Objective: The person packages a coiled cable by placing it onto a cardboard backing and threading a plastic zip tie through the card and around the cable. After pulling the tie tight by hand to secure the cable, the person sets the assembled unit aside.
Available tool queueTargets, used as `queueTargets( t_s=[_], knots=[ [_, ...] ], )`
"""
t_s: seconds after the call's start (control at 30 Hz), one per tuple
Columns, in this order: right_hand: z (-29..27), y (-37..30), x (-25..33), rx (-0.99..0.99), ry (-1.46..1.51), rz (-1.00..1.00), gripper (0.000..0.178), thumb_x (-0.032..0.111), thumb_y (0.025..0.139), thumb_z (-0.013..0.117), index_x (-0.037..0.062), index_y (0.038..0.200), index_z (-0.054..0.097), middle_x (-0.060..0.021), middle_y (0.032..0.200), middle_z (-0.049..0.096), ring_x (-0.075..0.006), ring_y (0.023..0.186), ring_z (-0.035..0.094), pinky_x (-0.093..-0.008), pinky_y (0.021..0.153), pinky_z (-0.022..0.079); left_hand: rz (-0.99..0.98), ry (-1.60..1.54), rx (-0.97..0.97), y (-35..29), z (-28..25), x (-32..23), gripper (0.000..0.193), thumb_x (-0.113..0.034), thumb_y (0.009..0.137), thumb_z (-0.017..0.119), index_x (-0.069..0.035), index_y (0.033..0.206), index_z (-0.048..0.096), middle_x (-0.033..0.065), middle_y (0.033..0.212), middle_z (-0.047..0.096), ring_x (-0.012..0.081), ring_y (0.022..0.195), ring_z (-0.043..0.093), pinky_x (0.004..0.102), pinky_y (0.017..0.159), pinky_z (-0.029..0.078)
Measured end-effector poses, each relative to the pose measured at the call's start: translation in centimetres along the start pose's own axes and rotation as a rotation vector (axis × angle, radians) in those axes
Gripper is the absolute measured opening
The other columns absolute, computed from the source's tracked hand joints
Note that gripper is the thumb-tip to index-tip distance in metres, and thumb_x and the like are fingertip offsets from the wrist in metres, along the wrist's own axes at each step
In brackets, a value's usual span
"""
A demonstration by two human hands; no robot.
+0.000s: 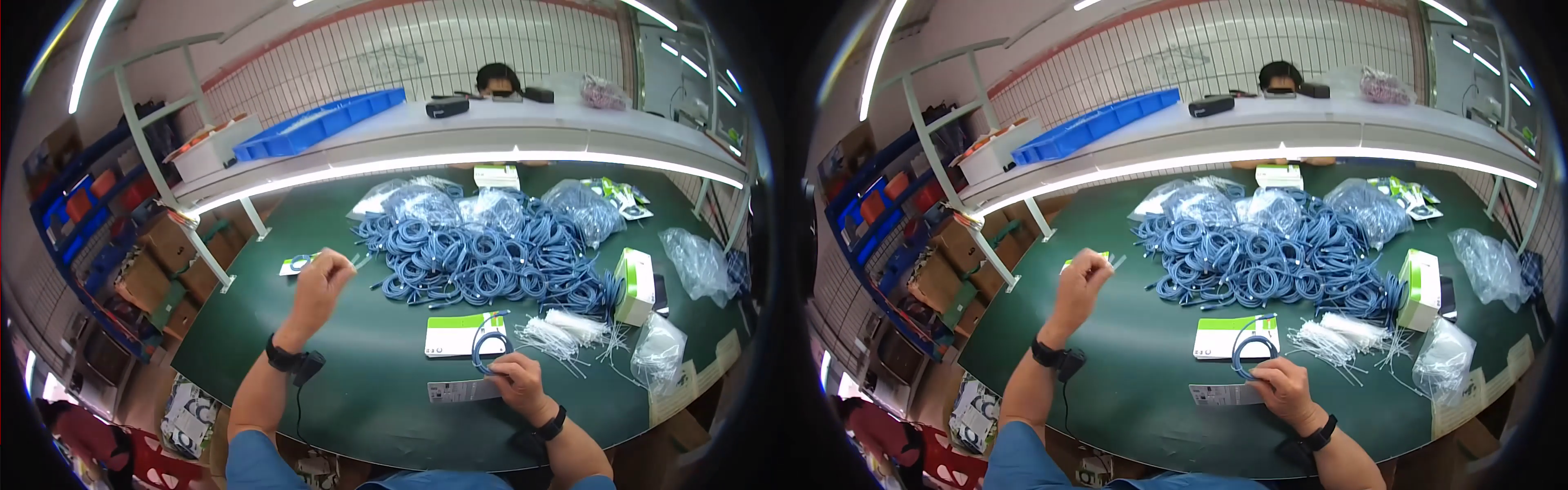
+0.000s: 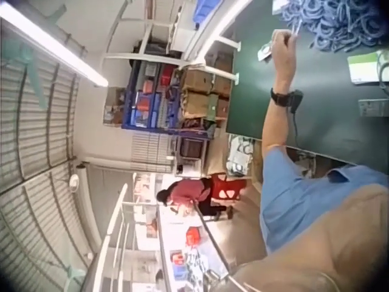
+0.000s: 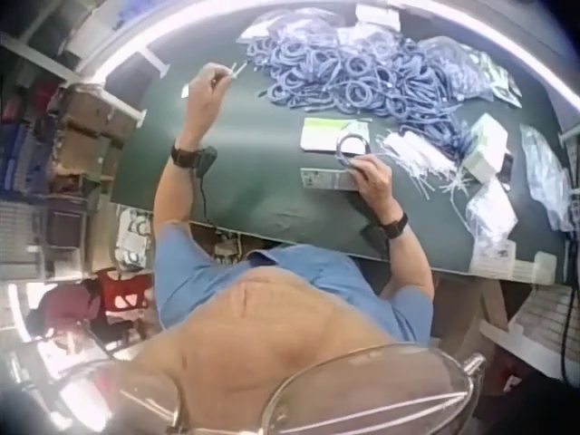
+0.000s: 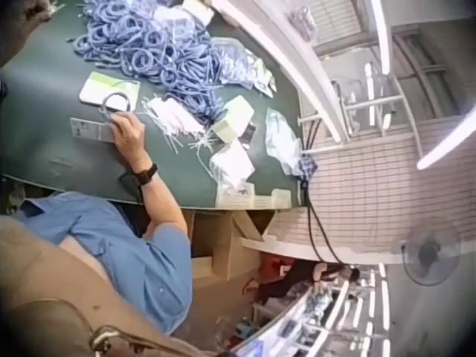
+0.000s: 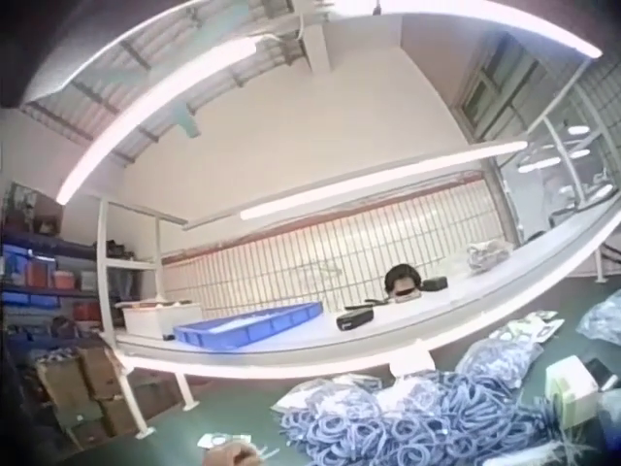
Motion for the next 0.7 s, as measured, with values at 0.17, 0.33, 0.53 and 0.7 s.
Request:
queueTargets(
  t_s=[0.17,0.33,0.53,0.7],
  knots=[
    [0.2,1.0,-0.5,-0.021,0.019,-0.001,0.025,0.0,0.078,0.085,0.006,0.097,0.072,-0.0106,0.089,0.073,-0.0243,0.068,0.071,-0.0329,0.059,0.058,0.171,0.155,-0.274,8.7,-7.4,-4.7,0.009,-0.008,0.099,0.069,0.0,0.097,0.066,-0.0002,0.08,0.059,0.0076,0.074,0.052,0.0241,0.069,0.046],
    [0.2,1.6,-1.4,-0.008,0.02,0.011,0.025,-0.001,0.077,0.086,0.0061,0.098,0.072,-0.0104,0.089,0.073,-0.0242,0.069,0.071,-0.0331,0.06,0.058,0.24,0.435,-0.356,22.7,-13.5,-3.6,0.024,-0.02,0.094,0.074,0.003,0.099,0.072,0.0165,0.086,0.072,0.0247,0.077,0.069,0.0374,0.073,0.053],
    [-0.4,0.9,0.1,0.021,0.026,-0.007,0.028,-0.004,0.075,0.085,0.0047,0.097,0.07,-0.0115,0.088,0.072,-0.0247,0.071,0.072,-0.0331,0.062,0.057,0.046,0.634,-0.332,29.4,-16.3,3.2,0.034,-0.026,0.091,0.076,0.002,0.109,0.074,0.0197,0.096,0.075,0.0289,0.087,0.073,0.0388,0.078,0.055],
    [-0.6,0.2,0.9,0.017,0.001,0.016,0.027,-0.002,0.075,0.086,0.0064,0.096,0.072,-0.0101,0.089,0.072,-0.026,0.072,0.071,-0.0348,0.061,0.057,0.427,0.497,-0.68,25.4,-11.9,0.4,0.033,-0.023,0.092,0.076,0.002,0.114,0.074,0.0176,0.097,0.075,0.0283,0.087,0.072,0.0373,0.082,0.056]
  ],
)
Point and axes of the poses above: each hand's wrist, its own y-axis towards the middle knuckle, its own z-axis out of the palm, x = y × z, the point moved 3 cm from there along y, towards the middle knuckle
